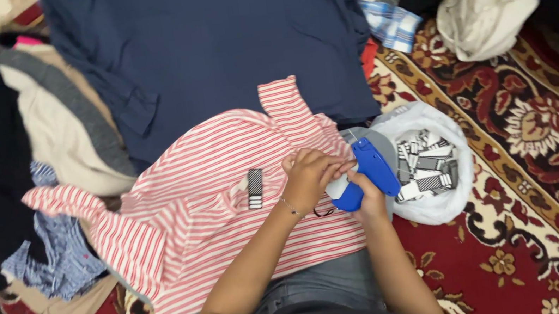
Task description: The person sits on a rug and uses a blue handheld tagging gun to apply price tags to several pieces of clothing. They handle a red and white striped shirt, a black long-sleeved top, and a blue and white striped shirt, applying tags to each item and arranging them on the floor.
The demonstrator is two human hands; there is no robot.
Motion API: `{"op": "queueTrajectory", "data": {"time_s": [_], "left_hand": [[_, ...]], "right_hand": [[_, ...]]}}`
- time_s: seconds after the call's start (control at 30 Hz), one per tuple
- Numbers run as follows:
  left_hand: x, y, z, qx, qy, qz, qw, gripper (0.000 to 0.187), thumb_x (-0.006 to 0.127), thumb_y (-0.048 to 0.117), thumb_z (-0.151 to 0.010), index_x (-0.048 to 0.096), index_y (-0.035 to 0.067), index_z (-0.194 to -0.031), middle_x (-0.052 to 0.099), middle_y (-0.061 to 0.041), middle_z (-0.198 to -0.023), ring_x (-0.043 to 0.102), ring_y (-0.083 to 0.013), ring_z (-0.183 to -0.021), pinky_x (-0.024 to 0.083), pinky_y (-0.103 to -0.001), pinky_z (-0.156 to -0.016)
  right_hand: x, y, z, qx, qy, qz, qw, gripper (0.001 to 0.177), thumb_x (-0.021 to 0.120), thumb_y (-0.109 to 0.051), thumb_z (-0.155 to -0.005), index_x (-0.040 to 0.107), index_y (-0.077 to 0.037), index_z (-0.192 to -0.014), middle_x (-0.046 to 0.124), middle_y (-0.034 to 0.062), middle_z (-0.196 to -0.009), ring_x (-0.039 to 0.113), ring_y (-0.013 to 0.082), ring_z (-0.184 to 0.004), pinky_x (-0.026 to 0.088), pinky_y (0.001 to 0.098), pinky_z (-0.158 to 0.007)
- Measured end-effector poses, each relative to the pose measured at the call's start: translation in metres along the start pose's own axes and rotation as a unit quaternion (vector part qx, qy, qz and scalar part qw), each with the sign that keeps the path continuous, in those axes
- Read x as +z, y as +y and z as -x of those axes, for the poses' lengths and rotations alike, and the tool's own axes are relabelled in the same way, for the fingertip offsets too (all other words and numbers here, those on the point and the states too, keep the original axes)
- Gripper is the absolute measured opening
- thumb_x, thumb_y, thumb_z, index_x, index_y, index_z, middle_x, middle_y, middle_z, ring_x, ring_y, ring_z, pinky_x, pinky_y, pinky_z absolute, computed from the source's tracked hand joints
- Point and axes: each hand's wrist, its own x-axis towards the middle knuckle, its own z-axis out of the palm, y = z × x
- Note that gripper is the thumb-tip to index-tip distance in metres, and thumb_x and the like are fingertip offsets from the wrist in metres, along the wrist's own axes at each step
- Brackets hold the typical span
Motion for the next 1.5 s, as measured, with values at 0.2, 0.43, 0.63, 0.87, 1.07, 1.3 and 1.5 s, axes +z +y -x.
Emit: {"op": "queueTrajectory", "data": {"time_s": [0.2, 0.43, 0.63, 0.87, 1.07, 1.3, 1.5], "left_hand": [[0.014, 0.041, -0.027, 0.099, -0.009, -0.040, 0.994, 0.015, 0.062, 0.030, -0.102, 0.076, 0.030, -0.109, 0.064, 0.003, -0.086, 0.057, -0.0192, -0.101, 0.028, -0.049, -0.100], [0.057, 0.078, -0.052, 0.137, -0.030, -0.001, 0.990, 0.013, 0.063, 0.030, -0.101, 0.074, 0.028, -0.108, 0.062, 0.003, -0.084, 0.056, -0.0200, -0.098, 0.028, -0.049, -0.098], [0.123, 0.096, -0.067, 0.133, -0.052, 0.005, 0.990, 0.011, 0.063, 0.033, -0.100, 0.072, 0.029, -0.105, 0.061, 0.006, -0.088, 0.056, -0.0161, -0.099, 0.030, -0.046, -0.096], [0.196, 0.100, -0.073, 0.052, -0.148, 0.138, 0.978, 0.014, 0.063, 0.028, -0.101, 0.072, 0.025, -0.111, 0.067, -0.002, -0.092, 0.065, -0.0240, -0.096, 0.048, -0.040, -0.089], [0.261, 0.075, -0.043, -0.033, -0.180, 0.179, 0.967, 0.012, 0.068, 0.027, -0.098, 0.074, 0.022, -0.106, 0.070, -0.004, -0.091, 0.072, -0.0260, -0.093, 0.056, -0.037, -0.083], [0.288, 0.023, -0.015, -0.170, -0.314, 0.106, 0.928, 0.019, 0.062, 0.027, -0.097, 0.076, 0.022, -0.108, 0.075, -0.009, -0.100, 0.072, -0.0293, -0.103, 0.058, -0.041, -0.090], [0.275, 0.027, -0.036, -0.190, -0.362, 0.105, 0.907, 0.029, 0.055, 0.031, -0.097, 0.074, 0.022, -0.117, 0.076, -0.012, -0.108, 0.071, -0.0333, -0.110, 0.057, -0.044, -0.094]], "right_hand": [[-0.032, -0.030, -0.002, -0.049, -0.005, -0.028, 0.998, 0.021, 0.067, -0.013, -0.084, 0.066, 0.005, -0.096, 0.069, 0.0233, -0.086, 0.071, 0.0305, -0.088, 0.060, 0.0479, -0.085], [-0.083, -0.060, -0.012, -0.111, -0.039, -0.046, 0.992, 0.021, 0.058, -0.017, -0.088, 0.059, 0.003, -0.095, 0.063, 0.0222, -0.082, 0.068, 0.0305, -0.087, 0.058, 0.0456, -0.087], [-0.147, -0.091, -0.030, -0.153, -0.017, -0.042, 0.987, 0.022, 0.056, -0.018, -0.090, 0.058, 0.002, -0.098, 0.064, 0.0198, -0.085, 0.068, 0.0294, -0.093, 0.057, 0.0465, -0.091], [-0.147, -0.143, -0.018, -0.209, 0.076, 0.063, 0.973, 0.017, 0.059, -0.013, -0.091, 0.062, 0.003, -0.096, 0.065, 0.0177, -0.084, 0.068, 0.0250, -0.087, 0.057, 0.0416, -0.090], [-0.161, -0.154, -0.015, -0.266, 0.154, 0.219, 0.926, 0.004, 0.068, 0.002, -0.088, 0.068, -0.001, -0.091, 0.068, 0.0111, -0.087, 0.066, 0.0181, -0.085, 0.055, 0.0343, -0.085], [-0.174, -0.149, -0.023, -0.201, 0.289, 0.345, 0.870, 0.009, 0.080, -0.016, -0.082, 0.074, -0.022, -0.086, 0.067, -0.0027, -0.074, 0.061, 0.0089, -0.067, 0.049, 0.0249, -0.069], [-0.229, -0.174, -0.049, -0.405, 0.220, 0.368, 0.808, 0.013, 0.079, 0.000, -0.092, 0.070, -0.002, -0.101, 0.068, 0.0104, -0.091, 0.062, 0.0163, -0.087, 0.049, 0.0301, -0.085]]}}
